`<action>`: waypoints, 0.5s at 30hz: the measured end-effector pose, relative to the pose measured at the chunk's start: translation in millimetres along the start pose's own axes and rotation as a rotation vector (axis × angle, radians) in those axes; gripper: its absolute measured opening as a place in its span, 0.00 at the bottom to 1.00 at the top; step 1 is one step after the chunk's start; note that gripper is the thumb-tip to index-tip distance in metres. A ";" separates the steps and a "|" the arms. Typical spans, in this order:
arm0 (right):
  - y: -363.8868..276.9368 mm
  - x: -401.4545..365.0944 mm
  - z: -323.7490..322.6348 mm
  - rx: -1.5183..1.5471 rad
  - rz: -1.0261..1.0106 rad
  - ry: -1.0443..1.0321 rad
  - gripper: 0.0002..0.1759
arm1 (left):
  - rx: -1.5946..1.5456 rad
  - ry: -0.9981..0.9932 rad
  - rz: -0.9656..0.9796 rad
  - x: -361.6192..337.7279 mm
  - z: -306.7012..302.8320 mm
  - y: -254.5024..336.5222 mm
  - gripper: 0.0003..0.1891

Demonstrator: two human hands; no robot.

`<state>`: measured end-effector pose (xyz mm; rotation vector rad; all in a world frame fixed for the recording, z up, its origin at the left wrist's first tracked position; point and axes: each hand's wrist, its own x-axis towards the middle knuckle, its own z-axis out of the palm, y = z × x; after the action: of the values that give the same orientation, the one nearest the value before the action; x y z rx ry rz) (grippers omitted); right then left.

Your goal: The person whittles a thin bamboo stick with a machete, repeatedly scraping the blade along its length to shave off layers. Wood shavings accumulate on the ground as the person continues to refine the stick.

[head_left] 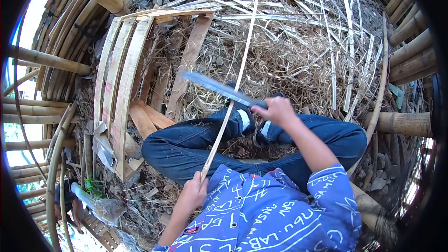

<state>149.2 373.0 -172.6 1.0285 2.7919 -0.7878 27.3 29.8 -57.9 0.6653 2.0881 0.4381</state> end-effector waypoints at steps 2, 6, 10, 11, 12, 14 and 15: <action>29.0 24.2 -8.4 -0.049 0.058 -0.029 0.43 | 0.028 -0.027 -0.014 -5.1 1.3 2.3 0.11; 32.1 54.2 -29.5 -0.222 -0.008 -0.086 0.43 | 0.007 -0.005 0.005 -1.8 1.1 10.7 0.10; 37.3 76.5 -33.3 -0.250 -0.038 -0.075 0.42 | 0.092 0.049 0.049 -6.7 -5.0 4.4 0.09; 44.2 85.6 -36.6 -0.192 0.115 -0.049 0.43 | 0.080 0.017 0.033 -16.1 -4.1 3.5 0.09; 51.4 93.1 -38.8 -0.132 0.270 -0.025 0.43 | 0.071 -0.016 0.015 -22.8 -5.2 5.0 0.09; 63.2 99.4 -47.1 -0.151 0.210 -0.014 0.45 | 0.053 -0.005 0.000 -28.3 -7.4 10.5 0.09; 64.2 102.0 -47.1 -0.157 0.214 -0.007 0.45 | 0.059 -0.008 -0.009 -27.6 -7.8 9.7 0.09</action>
<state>115.4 497.5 -183.5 1.2634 2.6283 -0.5368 36.7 20.4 -30.7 0.6903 2.1026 0.3697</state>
